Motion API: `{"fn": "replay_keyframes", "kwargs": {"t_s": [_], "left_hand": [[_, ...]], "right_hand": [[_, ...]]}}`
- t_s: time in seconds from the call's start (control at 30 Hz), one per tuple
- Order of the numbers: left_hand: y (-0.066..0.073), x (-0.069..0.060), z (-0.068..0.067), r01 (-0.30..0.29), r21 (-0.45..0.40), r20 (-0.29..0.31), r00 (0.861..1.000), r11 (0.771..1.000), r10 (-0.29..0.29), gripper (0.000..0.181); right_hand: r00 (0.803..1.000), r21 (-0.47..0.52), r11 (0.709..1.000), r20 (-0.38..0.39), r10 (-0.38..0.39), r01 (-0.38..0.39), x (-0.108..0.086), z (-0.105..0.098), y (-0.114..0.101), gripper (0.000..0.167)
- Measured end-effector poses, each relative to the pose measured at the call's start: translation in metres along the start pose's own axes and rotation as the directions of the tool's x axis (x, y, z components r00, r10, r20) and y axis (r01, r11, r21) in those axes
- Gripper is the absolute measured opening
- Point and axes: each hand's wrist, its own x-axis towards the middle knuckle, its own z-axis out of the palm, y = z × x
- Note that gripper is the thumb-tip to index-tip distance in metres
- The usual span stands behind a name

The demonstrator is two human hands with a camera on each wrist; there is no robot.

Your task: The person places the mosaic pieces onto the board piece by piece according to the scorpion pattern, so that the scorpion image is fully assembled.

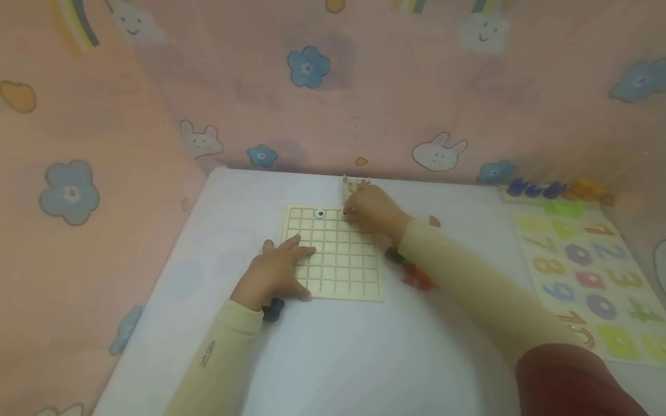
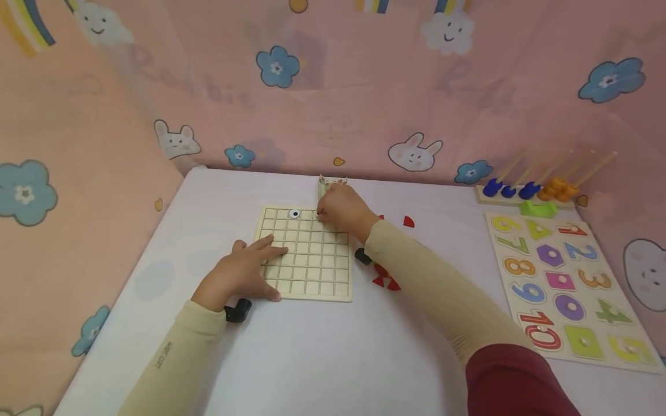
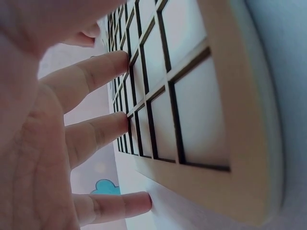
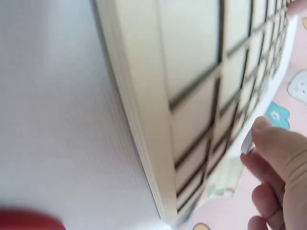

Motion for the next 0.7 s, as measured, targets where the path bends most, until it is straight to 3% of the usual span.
{"fn": "replay_keyframes", "kwargs": {"t_s": [0.13, 0.4, 0.57, 0.7], "left_hand": [[0.0, -0.001, 0.002, 0.005, 0.005, -0.01, 1.0, 1.0, -0.005, 0.1], [0.002, -0.001, 0.003, 0.004, 0.009, -0.014, 1.0, 1.0, -0.004, 0.1], [0.003, -0.002, 0.001, 0.0, 0.016, -0.007, 1.0, 1.0, 0.0, 0.101], [0.003, -0.003, -0.002, 0.005, 0.012, -0.004, 1.0, 1.0, -0.005, 0.101]], "right_hand": [[0.999, -0.116, 0.993, 0.001, -0.037, 0.037, 0.008, 0.012, -0.001, 0.012], [0.999, -0.214, 0.977, -0.017, -0.029, 0.024, 0.003, 0.015, -0.012, 0.016], [0.999, -0.233, 0.972, 0.031, 0.024, -0.016, -0.002, 0.012, -0.017, 0.016], [0.997, -0.166, 0.984, 0.046, 0.066, -0.058, -0.001, 0.011, -0.02, 0.022]]}}
